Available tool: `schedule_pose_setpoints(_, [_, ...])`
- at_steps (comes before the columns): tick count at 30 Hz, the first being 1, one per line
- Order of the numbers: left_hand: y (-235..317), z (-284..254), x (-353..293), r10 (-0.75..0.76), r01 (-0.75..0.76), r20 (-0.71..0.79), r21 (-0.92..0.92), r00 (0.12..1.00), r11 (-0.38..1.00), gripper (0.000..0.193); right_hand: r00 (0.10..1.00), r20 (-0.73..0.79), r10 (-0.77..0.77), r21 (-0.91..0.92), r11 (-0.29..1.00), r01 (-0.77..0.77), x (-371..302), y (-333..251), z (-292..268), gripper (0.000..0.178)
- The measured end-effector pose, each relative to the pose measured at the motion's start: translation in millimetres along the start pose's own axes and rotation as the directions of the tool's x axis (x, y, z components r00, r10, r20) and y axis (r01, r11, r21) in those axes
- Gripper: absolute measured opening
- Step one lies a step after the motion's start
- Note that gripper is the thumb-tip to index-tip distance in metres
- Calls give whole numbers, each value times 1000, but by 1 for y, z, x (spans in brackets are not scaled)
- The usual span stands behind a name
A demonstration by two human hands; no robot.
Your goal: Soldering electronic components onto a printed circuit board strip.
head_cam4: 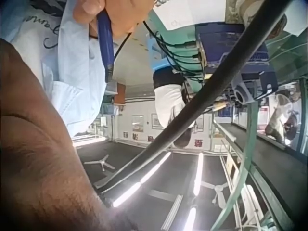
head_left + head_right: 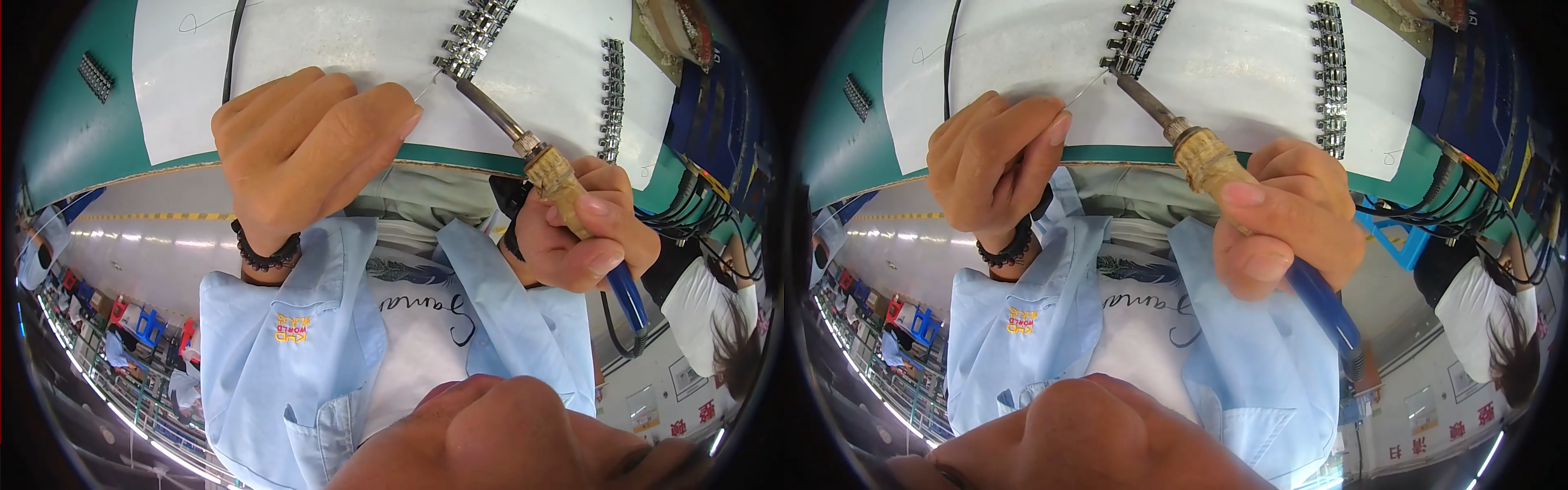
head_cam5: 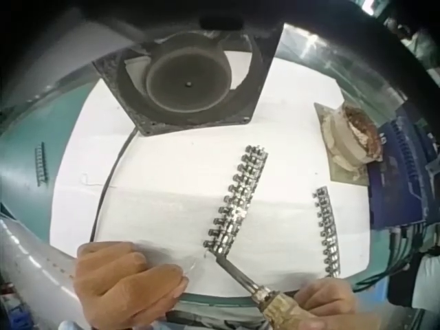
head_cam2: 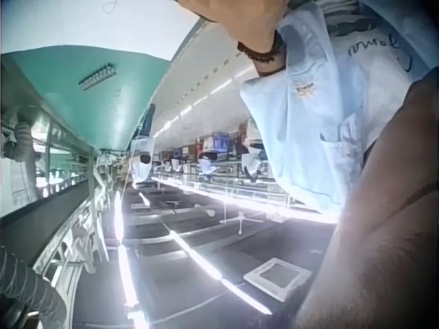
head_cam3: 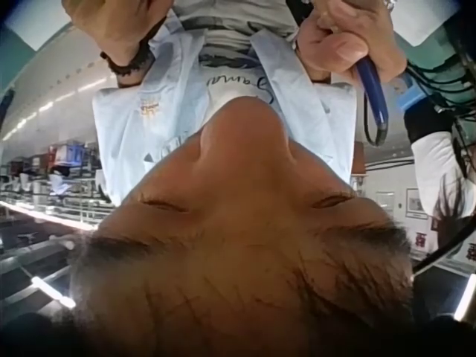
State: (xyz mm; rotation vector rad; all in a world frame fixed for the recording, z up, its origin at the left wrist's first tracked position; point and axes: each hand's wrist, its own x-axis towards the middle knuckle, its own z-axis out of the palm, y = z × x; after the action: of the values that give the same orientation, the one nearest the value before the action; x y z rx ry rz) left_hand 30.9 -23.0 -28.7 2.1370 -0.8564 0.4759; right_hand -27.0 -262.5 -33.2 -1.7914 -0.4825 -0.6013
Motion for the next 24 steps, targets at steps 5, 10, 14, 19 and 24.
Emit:
schedule_pose_setpoints(5, [2, 1, 0, -26, 18, -96, -80, 995, 997, 23, 981, -168, -99, 35, 994, 106, -2, 7, 11, 35])
schedule_pose_setpoints(10, [11, 3, -2, -211, 172, -165, -223, 963, 959, 16, 931, -355, -84, 164, 975, 151, -2, 11, 15, 34])
schedule_pose_setpoints(14, [15, 1, 1, -317, 276, -140, -250, 938, 928, 14, 957, -288, -26, 155, 985, 73, -3, 10, 9, 34])
schedule_pose_setpoints(19, [12, 0, 6, -221, 217, -17, -124, 975, 968, 13, 996, -86, -6, 113, 993, 16, -4, 9, -7, 34])
schedule_pose_setpoints(24, [11, 0, 7, -206, 206, 12, -92, 978, 974, 13, 1000, -6, 1, -1, 1000, -1, -2, 8, -9, 36])
